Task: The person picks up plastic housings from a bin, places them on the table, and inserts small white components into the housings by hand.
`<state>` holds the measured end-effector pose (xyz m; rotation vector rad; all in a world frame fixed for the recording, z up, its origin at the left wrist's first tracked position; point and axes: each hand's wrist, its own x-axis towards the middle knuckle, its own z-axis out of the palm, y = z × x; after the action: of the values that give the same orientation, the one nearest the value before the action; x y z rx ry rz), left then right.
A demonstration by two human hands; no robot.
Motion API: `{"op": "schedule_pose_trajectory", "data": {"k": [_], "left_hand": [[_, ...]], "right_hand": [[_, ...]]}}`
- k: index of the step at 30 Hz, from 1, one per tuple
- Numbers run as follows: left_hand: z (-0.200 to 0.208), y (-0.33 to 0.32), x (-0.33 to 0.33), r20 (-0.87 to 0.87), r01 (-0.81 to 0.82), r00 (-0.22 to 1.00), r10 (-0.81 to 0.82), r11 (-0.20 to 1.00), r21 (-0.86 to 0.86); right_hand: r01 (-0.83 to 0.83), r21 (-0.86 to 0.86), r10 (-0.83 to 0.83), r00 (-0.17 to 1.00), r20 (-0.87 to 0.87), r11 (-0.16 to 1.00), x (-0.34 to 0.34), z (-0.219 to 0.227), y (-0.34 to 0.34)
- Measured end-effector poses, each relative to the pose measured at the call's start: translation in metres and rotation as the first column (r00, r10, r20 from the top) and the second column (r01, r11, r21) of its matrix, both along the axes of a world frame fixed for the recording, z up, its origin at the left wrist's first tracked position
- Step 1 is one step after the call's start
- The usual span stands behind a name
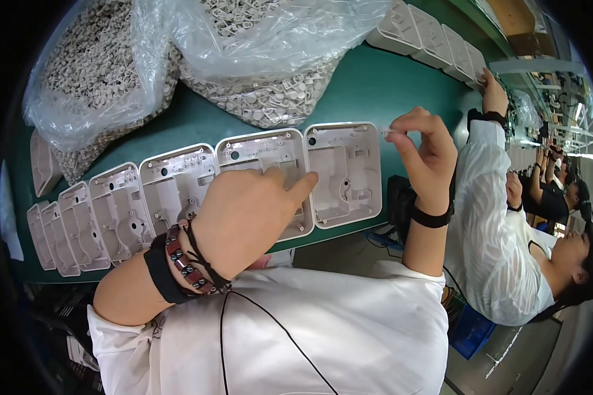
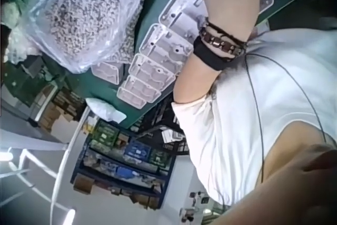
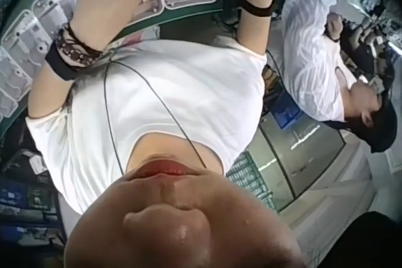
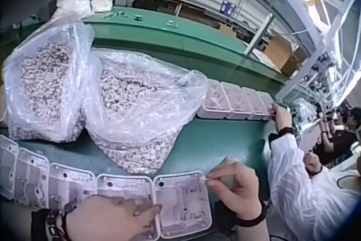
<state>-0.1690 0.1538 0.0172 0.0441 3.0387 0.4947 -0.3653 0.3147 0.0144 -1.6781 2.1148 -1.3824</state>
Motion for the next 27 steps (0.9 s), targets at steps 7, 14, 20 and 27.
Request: {"op": "schedule_pose_trajectory", "data": {"k": [7, 14, 20, 27], "left_hand": [[0.002, -0.005, -0.001, 0.044, -0.017, 0.999, 0.011, 0.991, 0.133], [-0.002, -0.010, -0.004, 0.037, 0.015, 0.999, -0.020, 0.991, 0.133], [-0.003, -0.010, -0.007, 0.074, 0.001, 0.997, -0.012, 0.988, 0.152], [-0.005, -0.009, -0.007, 0.061, -0.008, 0.998, 0.000, 0.991, 0.133]], "right_hand": [[0.018, 0.160, -0.050, 0.978, 0.202, 0.987, -0.002, -0.010, -0.017], [-0.136, 0.050, 0.131, 0.986, 0.099, 0.989, -0.018, -0.015, -0.021], [-0.325, 0.135, 0.340, 0.935, -0.103, 0.936, -0.021, 0.004, -0.058], [-0.437, 0.409, 0.572, 0.761, -0.307, 0.801, -0.031, 0.000, -0.065]]}}
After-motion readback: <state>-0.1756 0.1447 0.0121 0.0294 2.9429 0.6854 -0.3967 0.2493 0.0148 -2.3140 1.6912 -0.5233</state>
